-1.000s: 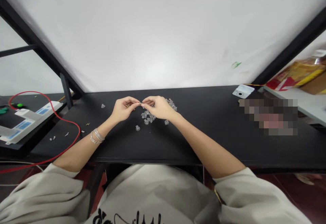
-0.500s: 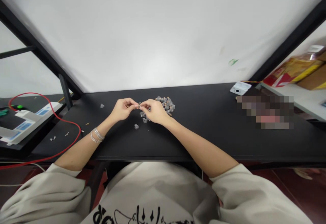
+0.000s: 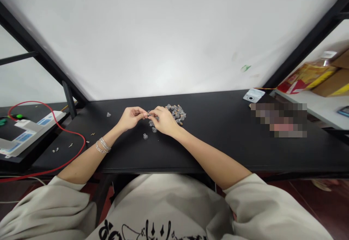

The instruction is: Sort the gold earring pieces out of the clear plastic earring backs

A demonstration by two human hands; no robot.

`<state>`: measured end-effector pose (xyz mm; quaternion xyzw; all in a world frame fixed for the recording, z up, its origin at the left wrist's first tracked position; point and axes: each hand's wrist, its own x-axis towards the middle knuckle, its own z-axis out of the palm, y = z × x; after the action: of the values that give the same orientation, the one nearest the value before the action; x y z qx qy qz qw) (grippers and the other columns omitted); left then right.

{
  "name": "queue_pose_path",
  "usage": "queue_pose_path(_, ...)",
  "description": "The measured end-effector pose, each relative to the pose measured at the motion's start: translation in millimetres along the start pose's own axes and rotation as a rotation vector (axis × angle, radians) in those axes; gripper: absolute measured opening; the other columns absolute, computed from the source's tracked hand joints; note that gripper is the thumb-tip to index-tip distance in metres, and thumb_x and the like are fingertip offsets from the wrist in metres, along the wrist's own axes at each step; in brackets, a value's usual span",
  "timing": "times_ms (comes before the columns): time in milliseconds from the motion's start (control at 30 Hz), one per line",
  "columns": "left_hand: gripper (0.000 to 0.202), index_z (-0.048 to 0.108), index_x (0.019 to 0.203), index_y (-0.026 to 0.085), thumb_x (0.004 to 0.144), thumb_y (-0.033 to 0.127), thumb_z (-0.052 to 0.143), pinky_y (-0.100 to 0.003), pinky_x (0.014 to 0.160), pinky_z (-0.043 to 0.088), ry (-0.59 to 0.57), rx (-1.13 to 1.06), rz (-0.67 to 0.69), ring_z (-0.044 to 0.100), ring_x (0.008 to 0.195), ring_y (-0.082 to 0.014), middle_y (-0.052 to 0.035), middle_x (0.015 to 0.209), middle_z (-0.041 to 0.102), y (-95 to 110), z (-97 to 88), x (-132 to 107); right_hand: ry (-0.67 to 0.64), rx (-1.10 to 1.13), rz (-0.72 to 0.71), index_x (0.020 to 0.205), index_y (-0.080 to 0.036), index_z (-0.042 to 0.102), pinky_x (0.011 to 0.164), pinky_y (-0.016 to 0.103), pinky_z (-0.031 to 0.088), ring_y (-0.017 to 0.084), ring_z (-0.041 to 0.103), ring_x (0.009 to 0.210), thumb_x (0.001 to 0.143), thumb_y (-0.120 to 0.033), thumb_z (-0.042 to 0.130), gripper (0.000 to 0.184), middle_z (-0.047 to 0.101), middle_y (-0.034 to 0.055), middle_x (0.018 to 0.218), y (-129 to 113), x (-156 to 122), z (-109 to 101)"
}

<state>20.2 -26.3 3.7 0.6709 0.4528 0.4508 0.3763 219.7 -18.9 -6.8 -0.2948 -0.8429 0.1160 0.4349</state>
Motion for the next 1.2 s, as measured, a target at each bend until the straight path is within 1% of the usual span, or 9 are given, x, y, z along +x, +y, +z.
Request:
queue_pose_path(133,0.025,0.068,0.085,0.015,0.082,0.040,0.068,-0.029,0.067,0.051,-0.018,0.182,0.082,0.063,0.068,-0.0159,-0.0061,0.079,0.071,2,-2.6,-2,-0.002,0.026,0.005,0.095,-0.017,0.072,0.080,0.031,0.049,0.017,0.062,0.082,0.092,-0.022,0.057,0.017,0.068,0.0077,0.089,2,0,-1)
queue_pose_path(233,0.022,0.063,0.093,0.018,0.091,0.038,0.057,-0.027,0.067,0.047,-0.100,0.366,0.173,0.059,0.066,-0.0133,-0.0029,0.084,0.069,10,-5.3,-6,-0.025,0.095,0.033,0.096,-0.017,0.072,0.078,0.029,0.048,0.015,0.062,0.078,0.093,-0.025,0.055,0.019,0.068,0.0065,0.087,1,0,-3)
queue_pose_path(367,0.021,0.054,0.098,0.019,0.099,0.036,0.041,-0.027,0.069,0.043,-0.180,0.504,0.215,0.054,0.069,-0.0134,-0.0012,0.084,0.064,19,-4.8,-11,-0.045,0.192,0.106,0.092,-0.017,0.072,0.074,0.027,0.048,0.013,0.060,0.073,0.092,-0.029,0.056,0.020,0.069,0.0058,0.085,-2,1,-4)
queue_pose_path(500,0.025,0.049,0.097,0.020,0.102,0.038,0.032,-0.030,0.070,0.042,-0.146,0.582,0.244,0.054,0.073,-0.0159,-0.0022,0.083,0.059,18,-0.4,-13,-0.079,0.403,0.290,0.089,-0.016,0.072,0.069,0.027,0.048,0.014,0.061,0.070,0.090,-0.039,0.058,0.026,0.071,0.0053,0.084,-6,2,0)
queue_pose_path(600,0.025,0.047,0.092,0.020,0.103,0.035,0.030,-0.032,0.072,0.043,-0.102,0.614,0.312,0.055,0.075,-0.0170,-0.0041,0.083,0.058,16,2.4,-13,-0.150,0.609,0.415,0.078,-0.015,0.068,0.064,0.025,0.048,0.012,0.059,0.065,0.088,-0.050,0.058,0.037,0.067,0.0040,0.074,-9,4,2)
queue_pose_path(700,0.024,0.045,0.087,0.020,0.102,0.030,0.030,-0.033,0.073,0.045,-0.077,0.638,0.357,0.057,0.076,-0.0177,-0.0052,0.081,0.058,16,3.9,-14,-0.193,0.741,0.497,0.069,-0.015,0.063,0.061,0.022,0.047,0.009,0.055,0.060,0.085,-0.058,0.060,0.046,0.063,0.0026,0.068,-11,5,2)
queue_pose_path(800,0.024,0.045,0.083,0.020,0.101,0.028,0.031,-0.032,0.072,0.045,-0.064,0.648,0.368,0.058,0.074,-0.0174,-0.0048,0.078,0.058,17,4.4,-14,-0.216,0.823,0.547,0.068,-0.014,0.063,0.057,0.021,0.045,0.007,0.052,0.058,0.080,-0.061,0.064,0.048,0.062,0.0021,0.067,-13,5,2)
queue_pose_path(1033,0.022,0.045,0.083,0.020,0.100,0.028,0.035,-0.029,0.067,0.043,-0.066,0.605,0.387,0.056,0.068,-0.0148,-0.0032,0.076,0.059,15,3.3,-12,-0.211,0.812,0.548,0.074,-0.015,0.065,0.057,0.022,0.044,0.008,0.052,0.059,0.078,-0.062,0.065,0.048,0.064,0.0028,0.071,-11,4,4)
queue_pose_path(1200,0.025,0.040,0.075,0.021,0.099,0.027,0.036,-0.027,0.057,0.034,-0.048,0.632,0.366,0.043,0.054,-0.0118,0.0019,0.063,0.047,15,5.6,-10,-0.142,0.601,0.384,0.089,-0.015,0.065,0.060,0.024,0.045,0.010,0.052,0.061,0.079,-0.047,0.069,0.033,0.064,0.0019,0.074,-8,2,4)
